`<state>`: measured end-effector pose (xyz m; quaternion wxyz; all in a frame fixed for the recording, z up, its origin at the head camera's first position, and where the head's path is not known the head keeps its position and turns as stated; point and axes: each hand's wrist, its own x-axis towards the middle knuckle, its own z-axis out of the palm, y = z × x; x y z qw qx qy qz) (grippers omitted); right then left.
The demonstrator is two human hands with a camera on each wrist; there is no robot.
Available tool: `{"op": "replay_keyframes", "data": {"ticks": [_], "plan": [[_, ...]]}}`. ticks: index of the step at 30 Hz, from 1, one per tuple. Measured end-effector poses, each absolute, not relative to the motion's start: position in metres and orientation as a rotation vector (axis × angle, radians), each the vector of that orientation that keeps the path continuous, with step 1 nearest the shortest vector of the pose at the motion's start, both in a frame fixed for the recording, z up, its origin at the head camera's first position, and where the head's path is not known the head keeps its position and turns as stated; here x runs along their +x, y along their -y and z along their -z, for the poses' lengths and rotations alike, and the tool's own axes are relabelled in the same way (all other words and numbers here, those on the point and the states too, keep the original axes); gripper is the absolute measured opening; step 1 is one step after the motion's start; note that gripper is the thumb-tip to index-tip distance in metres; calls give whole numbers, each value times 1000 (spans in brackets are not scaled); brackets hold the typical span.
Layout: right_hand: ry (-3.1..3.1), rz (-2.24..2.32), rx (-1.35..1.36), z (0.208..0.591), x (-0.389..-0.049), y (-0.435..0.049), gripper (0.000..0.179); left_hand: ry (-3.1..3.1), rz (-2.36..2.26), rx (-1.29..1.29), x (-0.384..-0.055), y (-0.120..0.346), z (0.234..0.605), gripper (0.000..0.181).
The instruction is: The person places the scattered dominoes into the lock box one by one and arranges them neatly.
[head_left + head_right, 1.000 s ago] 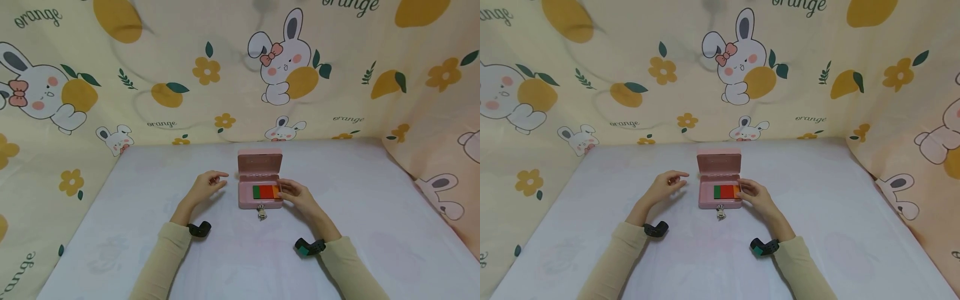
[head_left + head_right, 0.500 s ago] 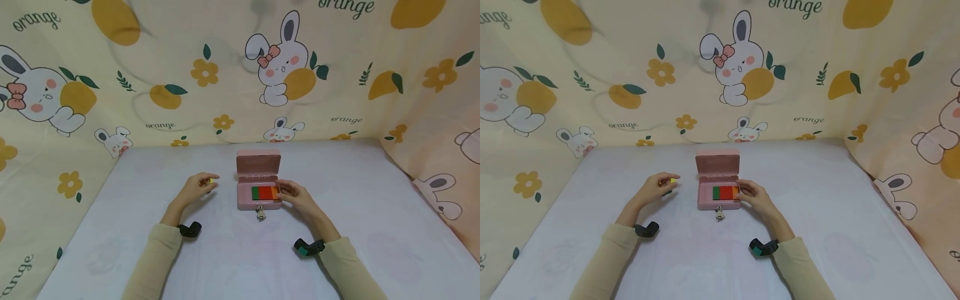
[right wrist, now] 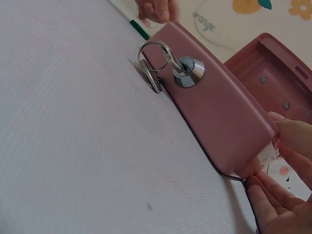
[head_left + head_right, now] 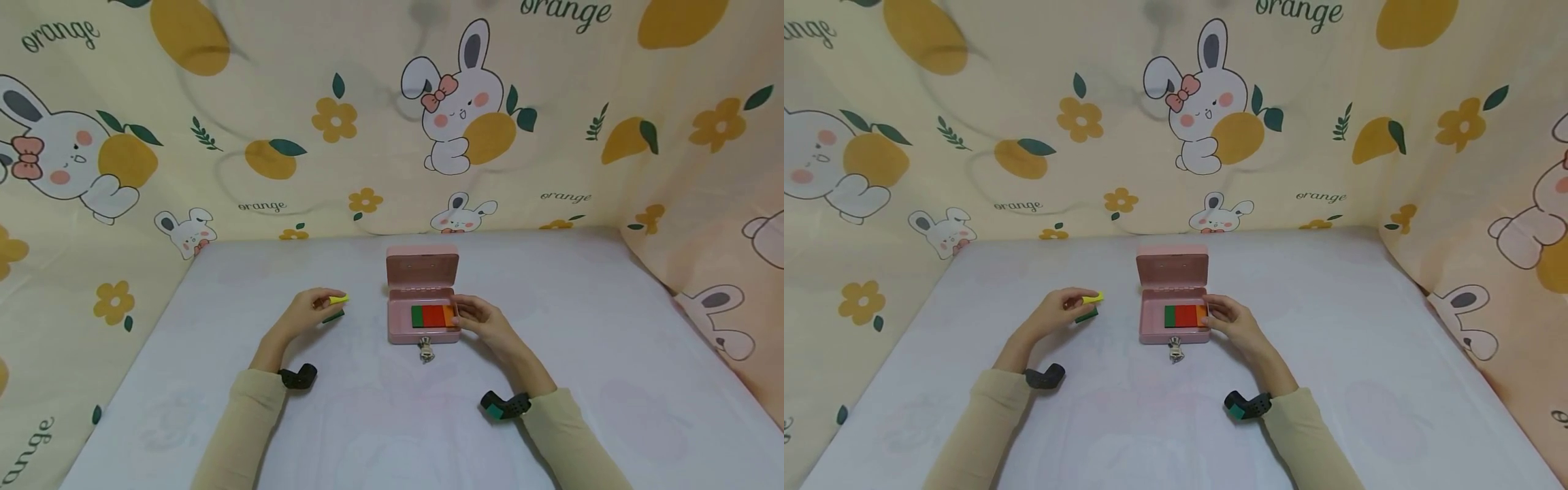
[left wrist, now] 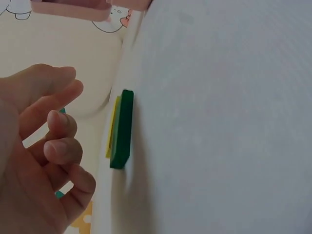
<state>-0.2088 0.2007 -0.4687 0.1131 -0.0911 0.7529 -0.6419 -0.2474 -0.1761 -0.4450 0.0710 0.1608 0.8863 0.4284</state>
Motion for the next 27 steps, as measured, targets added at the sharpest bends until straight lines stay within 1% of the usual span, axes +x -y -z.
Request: {"op": "replay_keyframes", "data": {"ticks": [10,17,27], "plan": [[-2209,1882,-275,469,-208,-201,55,-2628,-1228,441,-246,185,447,33],[-2208,1888,-275,469,-209,-201,55,-2613,-1182,523,-246,194,444,35],[-2208,1895,-286,469,-209,-201,55,-2484,-1171,624,-253,202,446,44]]}}
